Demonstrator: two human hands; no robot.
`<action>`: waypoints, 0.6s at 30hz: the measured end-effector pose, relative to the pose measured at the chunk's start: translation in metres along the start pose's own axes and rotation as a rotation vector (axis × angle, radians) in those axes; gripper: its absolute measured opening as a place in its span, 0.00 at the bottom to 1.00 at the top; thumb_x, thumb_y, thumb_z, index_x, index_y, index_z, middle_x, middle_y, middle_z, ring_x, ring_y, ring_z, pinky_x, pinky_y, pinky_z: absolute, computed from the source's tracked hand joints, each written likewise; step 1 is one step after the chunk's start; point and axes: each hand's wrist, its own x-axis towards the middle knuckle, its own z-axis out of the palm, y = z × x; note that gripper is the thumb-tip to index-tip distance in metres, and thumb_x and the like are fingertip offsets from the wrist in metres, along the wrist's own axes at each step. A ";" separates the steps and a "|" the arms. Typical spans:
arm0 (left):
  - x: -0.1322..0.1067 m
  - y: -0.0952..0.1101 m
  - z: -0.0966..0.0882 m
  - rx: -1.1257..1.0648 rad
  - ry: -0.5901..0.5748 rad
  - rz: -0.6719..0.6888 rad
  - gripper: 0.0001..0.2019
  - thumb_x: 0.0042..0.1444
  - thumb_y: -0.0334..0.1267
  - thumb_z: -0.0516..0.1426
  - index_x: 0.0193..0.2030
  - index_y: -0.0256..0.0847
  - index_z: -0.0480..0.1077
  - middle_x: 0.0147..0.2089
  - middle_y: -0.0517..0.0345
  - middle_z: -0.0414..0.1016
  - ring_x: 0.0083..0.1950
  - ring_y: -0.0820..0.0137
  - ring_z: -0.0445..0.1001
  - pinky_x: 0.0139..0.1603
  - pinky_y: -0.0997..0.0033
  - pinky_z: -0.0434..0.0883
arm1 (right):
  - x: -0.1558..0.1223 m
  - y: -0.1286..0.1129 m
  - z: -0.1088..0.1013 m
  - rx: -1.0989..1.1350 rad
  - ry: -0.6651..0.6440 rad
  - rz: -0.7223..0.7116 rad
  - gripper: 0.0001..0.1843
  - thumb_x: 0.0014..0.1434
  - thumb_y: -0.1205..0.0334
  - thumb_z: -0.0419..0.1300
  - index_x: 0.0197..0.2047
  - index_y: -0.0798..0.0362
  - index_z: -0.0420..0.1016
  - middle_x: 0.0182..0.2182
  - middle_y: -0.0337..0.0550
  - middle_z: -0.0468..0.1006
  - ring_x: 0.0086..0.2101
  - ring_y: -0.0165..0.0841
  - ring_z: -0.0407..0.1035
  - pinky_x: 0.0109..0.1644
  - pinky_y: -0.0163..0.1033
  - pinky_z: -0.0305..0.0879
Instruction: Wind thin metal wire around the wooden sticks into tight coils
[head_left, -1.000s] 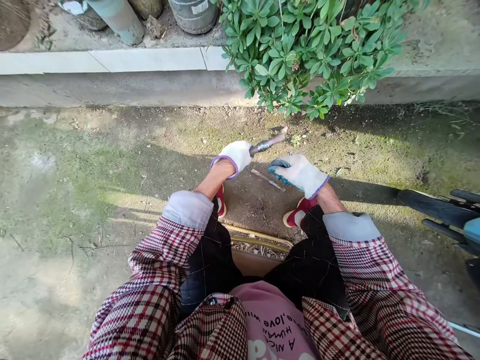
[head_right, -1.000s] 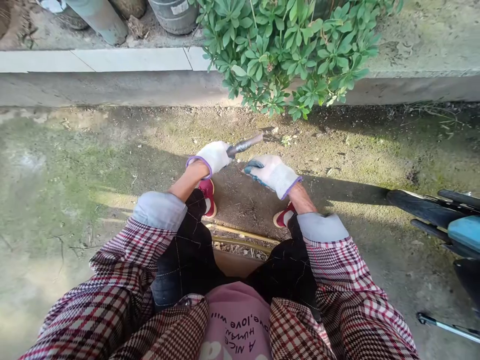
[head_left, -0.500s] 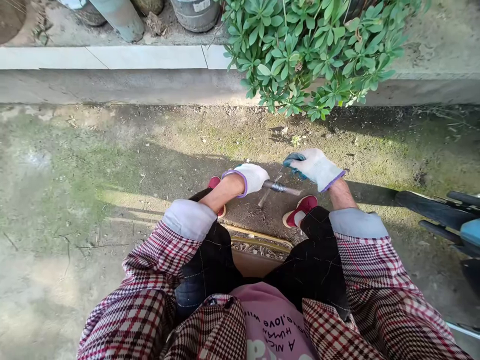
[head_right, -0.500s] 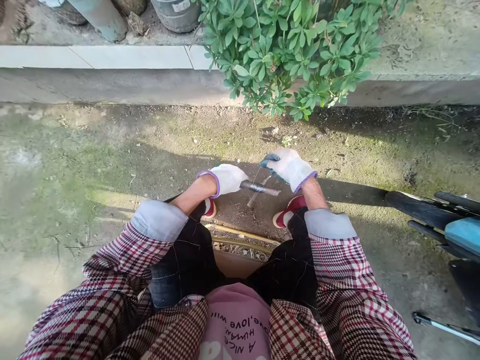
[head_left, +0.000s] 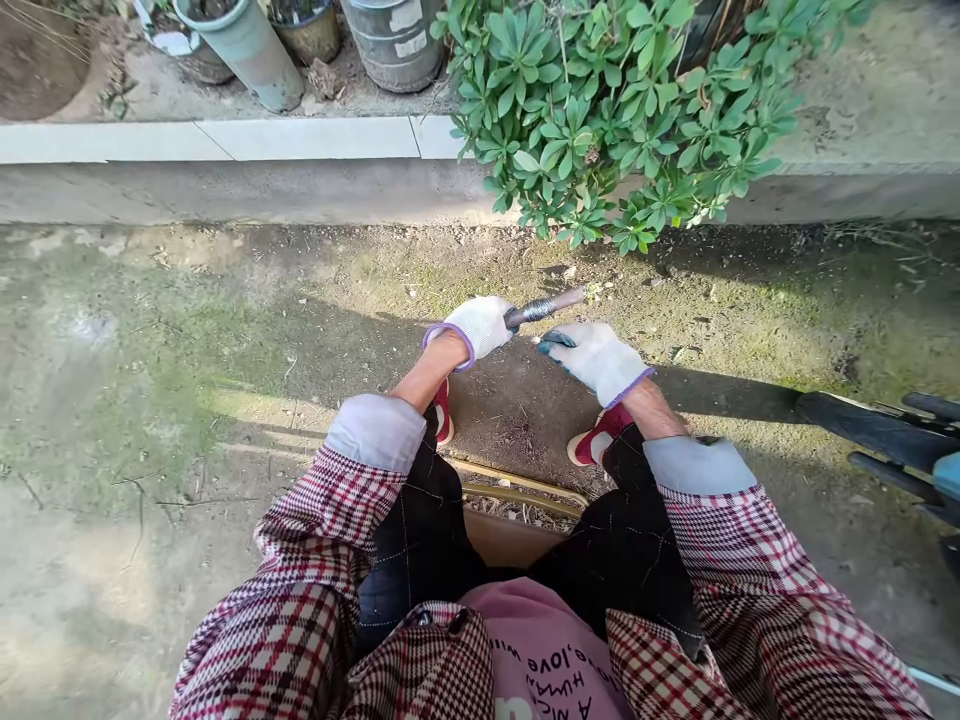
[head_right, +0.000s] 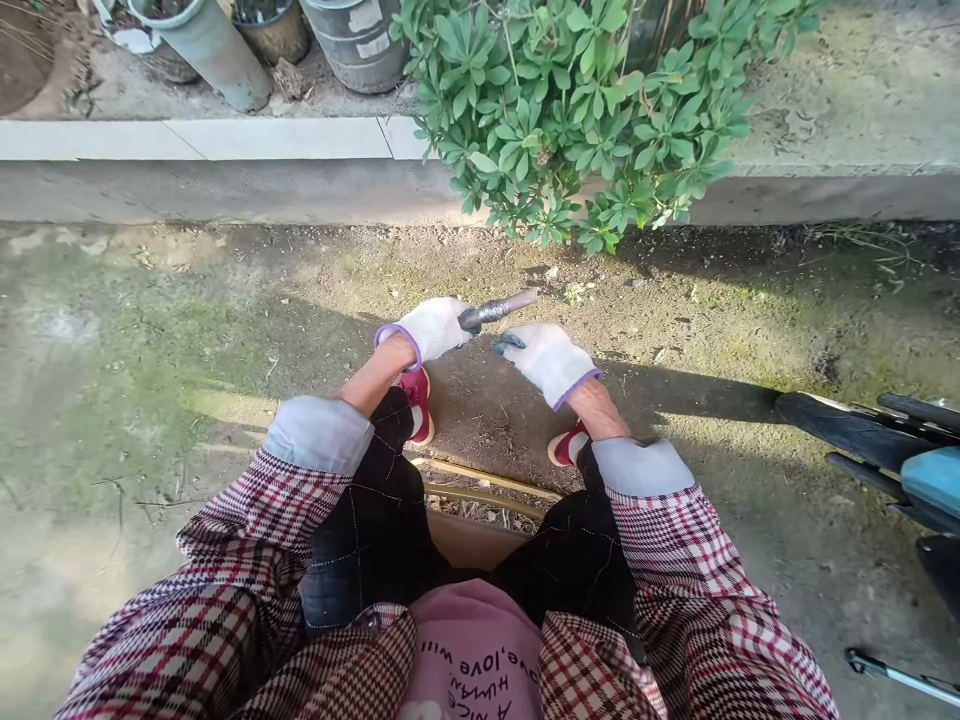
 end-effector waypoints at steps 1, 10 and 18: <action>0.003 0.000 0.005 0.055 0.028 -0.007 0.17 0.63 0.36 0.58 0.56 0.36 0.81 0.50 0.42 0.84 0.55 0.56 0.81 0.57 0.63 0.73 | -0.001 -0.003 0.000 -0.033 -0.019 0.006 0.13 0.66 0.54 0.60 0.32 0.48 0.81 0.31 0.43 0.84 0.32 0.37 0.72 0.35 0.39 0.62; 0.007 0.014 0.044 0.391 -0.043 0.056 0.17 0.65 0.27 0.53 0.54 0.32 0.81 0.49 0.32 0.84 0.57 0.46 0.82 0.55 0.53 0.76 | -0.008 -0.002 -0.012 -0.059 -0.081 -0.004 0.12 0.66 0.56 0.62 0.32 0.49 0.83 0.26 0.46 0.81 0.29 0.37 0.70 0.32 0.40 0.59; -0.015 0.013 0.031 0.407 -0.158 0.248 0.16 0.66 0.32 0.54 0.51 0.40 0.83 0.42 0.42 0.85 0.50 0.54 0.84 0.51 0.61 0.74 | 0.000 0.029 -0.019 0.158 -0.057 0.042 0.10 0.57 0.58 0.64 0.37 0.49 0.88 0.32 0.40 0.87 0.33 0.37 0.77 0.35 0.37 0.67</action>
